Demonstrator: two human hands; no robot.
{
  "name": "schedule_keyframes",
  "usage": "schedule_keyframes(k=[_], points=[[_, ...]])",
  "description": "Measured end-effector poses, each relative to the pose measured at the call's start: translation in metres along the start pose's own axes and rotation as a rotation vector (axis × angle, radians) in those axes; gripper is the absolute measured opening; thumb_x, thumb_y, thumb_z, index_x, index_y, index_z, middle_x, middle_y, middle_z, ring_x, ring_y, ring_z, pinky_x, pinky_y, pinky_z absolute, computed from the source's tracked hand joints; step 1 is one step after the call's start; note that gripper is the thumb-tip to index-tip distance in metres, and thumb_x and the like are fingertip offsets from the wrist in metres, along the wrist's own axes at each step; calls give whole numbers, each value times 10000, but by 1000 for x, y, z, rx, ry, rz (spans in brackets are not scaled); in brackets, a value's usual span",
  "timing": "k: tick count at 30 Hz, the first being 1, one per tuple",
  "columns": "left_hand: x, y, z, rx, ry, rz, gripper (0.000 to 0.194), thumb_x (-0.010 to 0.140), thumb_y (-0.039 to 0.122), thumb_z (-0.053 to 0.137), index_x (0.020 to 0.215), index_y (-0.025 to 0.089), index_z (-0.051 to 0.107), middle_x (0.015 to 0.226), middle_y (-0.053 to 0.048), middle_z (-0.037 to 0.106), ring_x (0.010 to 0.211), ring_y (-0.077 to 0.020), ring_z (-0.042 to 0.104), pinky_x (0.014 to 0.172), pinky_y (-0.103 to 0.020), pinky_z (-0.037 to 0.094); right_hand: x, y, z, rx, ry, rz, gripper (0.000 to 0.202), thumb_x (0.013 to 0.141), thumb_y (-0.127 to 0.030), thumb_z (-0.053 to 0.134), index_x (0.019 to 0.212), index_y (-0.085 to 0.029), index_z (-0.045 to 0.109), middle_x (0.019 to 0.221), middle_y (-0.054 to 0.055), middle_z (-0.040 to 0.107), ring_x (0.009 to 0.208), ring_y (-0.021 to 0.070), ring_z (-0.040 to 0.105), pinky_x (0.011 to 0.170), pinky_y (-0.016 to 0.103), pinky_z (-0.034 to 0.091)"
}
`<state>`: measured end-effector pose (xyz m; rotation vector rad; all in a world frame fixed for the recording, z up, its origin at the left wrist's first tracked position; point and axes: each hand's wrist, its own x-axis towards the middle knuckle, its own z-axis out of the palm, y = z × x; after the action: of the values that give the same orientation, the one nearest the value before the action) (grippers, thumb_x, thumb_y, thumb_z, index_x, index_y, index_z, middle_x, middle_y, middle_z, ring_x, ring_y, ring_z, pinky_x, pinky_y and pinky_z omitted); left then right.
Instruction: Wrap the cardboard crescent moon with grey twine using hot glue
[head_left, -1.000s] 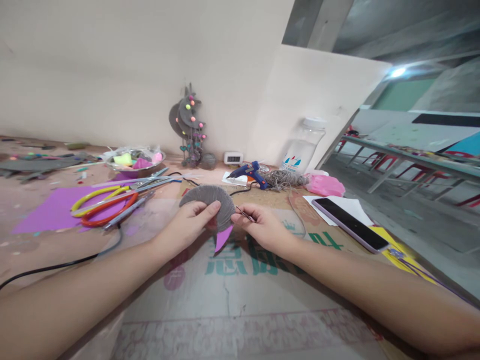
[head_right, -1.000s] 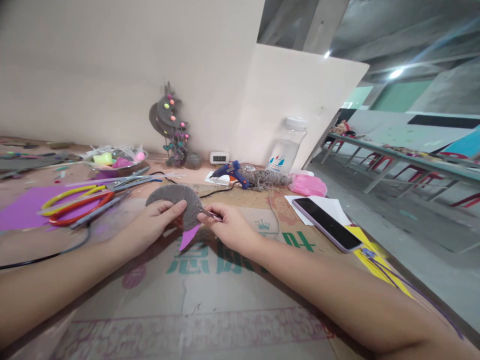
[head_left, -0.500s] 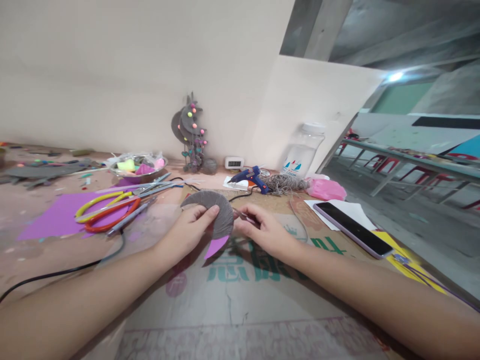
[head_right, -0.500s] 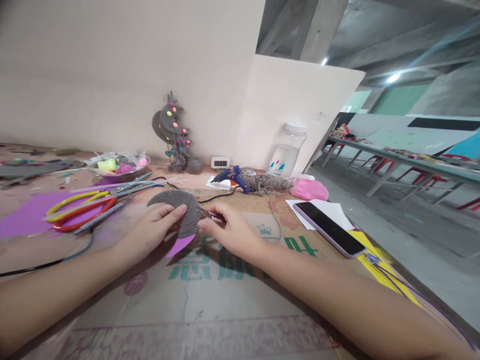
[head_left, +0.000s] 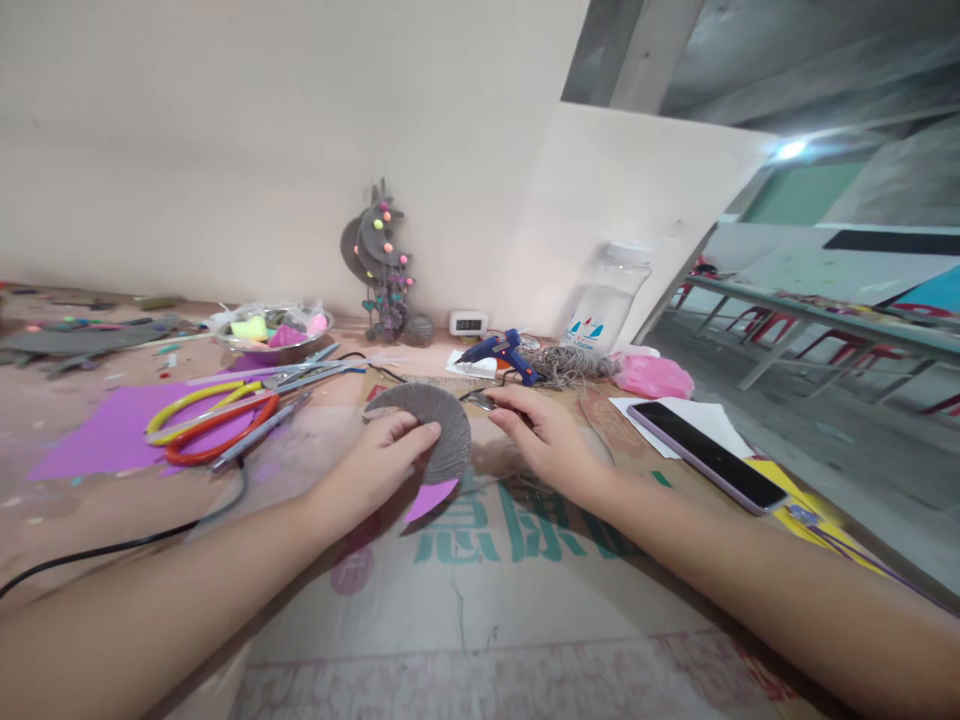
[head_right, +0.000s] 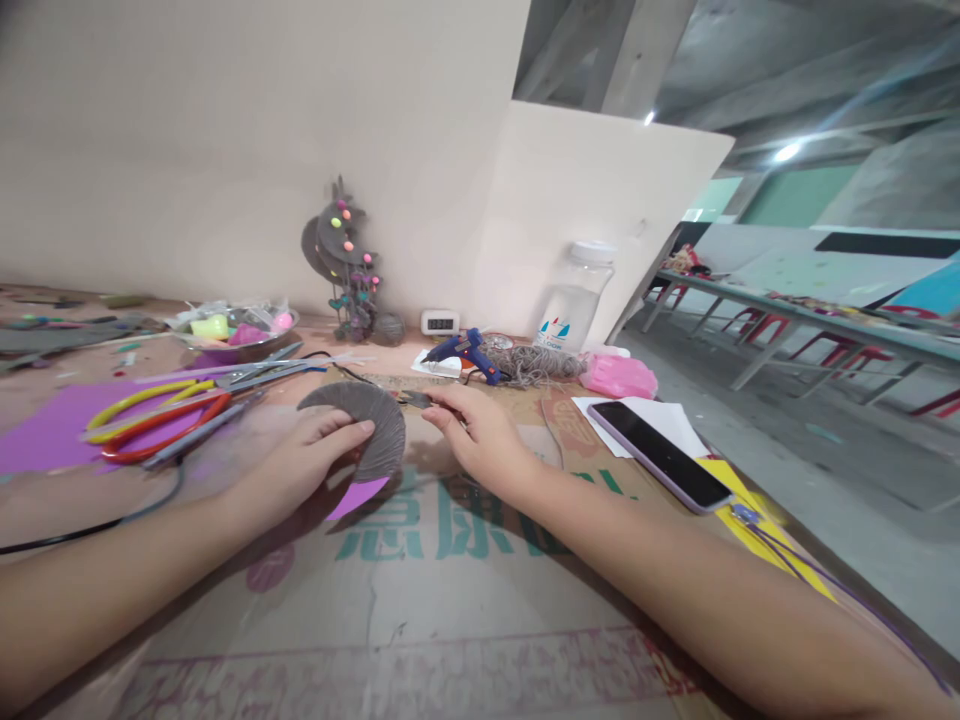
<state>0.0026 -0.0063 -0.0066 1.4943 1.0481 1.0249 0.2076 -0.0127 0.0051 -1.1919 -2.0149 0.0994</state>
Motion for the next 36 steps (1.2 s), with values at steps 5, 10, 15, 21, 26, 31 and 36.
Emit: schedule_keyframes(k=[5, 10, 15, 21, 26, 31, 36], points=[[-3, 2, 1, 17, -13, 1, 272, 742, 346, 569, 536, 181, 503, 560, 32, 489, 586, -134, 483, 568, -244, 376, -1, 3, 2, 44, -2, 28, 264, 877, -306, 482, 1066, -200, 632, 1052, 68, 681, 965, 193, 632, 848, 353, 493], [-4, 9, 0, 16, -56, -15, 206, 737, 327, 570, 620, 164, 612, 647, -1, 601, 646, -161, 541, 597, -255, 408, -4, 1, 5, 101, -54, 11, 276, 878, -308, 482, 1076, -182, 629, 1080, 78, 670, 997, 187, 618, 883, 353, 478], [-5, 15, 1, 19, -99, -9, 185, 728, 294, 578, 623, 159, 647, 646, -7, 635, 654, -167, 563, 610, -255, 437, -4, -5, 4, 143, -71, 10, 256, 875, -292, 487, 1054, -181, 633, 1053, 77, 674, 968, 181, 621, 863, 337, 479], [-5, 11, 0, -81, -191, -27, 160, 750, 282, 591, 702, 158, 679, 700, -11, 674, 703, -171, 595, 666, -258, 464, -3, -11, 2, 191, -86, -16, 214, 871, -246, 500, 1008, -176, 648, 971, 55, 689, 890, 159, 630, 811, 293, 486], [-3, 7, -1, -64, -179, -35, 157, 731, 293, 603, 664, 168, 669, 675, -4, 657, 682, -167, 589, 641, -251, 449, -4, -11, 2, 236, -62, 24, 204, 866, -277, 512, 967, -209, 676, 954, 33, 705, 880, 160, 645, 816, 297, 497], [-4, 7, 0, -30, -101, -27, 258, 729, 345, 604, 539, 174, 567, 574, 20, 542, 600, -140, 522, 577, -240, 402, -4, -5, 4, 233, 67, 167, 269, 848, -339, 514, 1036, -224, 668, 1056, 49, 691, 979, 196, 639, 889, 364, 487], [-2, 5, 1, -42, 38, 20, 338, 755, 366, 591, 493, 183, 480, 509, 45, 449, 527, -112, 440, 523, -233, 353, -6, -6, 5, 178, 47, 125, 274, 842, -336, 507, 1033, -210, 657, 1043, 57, 691, 961, 196, 638, 862, 353, 494]])
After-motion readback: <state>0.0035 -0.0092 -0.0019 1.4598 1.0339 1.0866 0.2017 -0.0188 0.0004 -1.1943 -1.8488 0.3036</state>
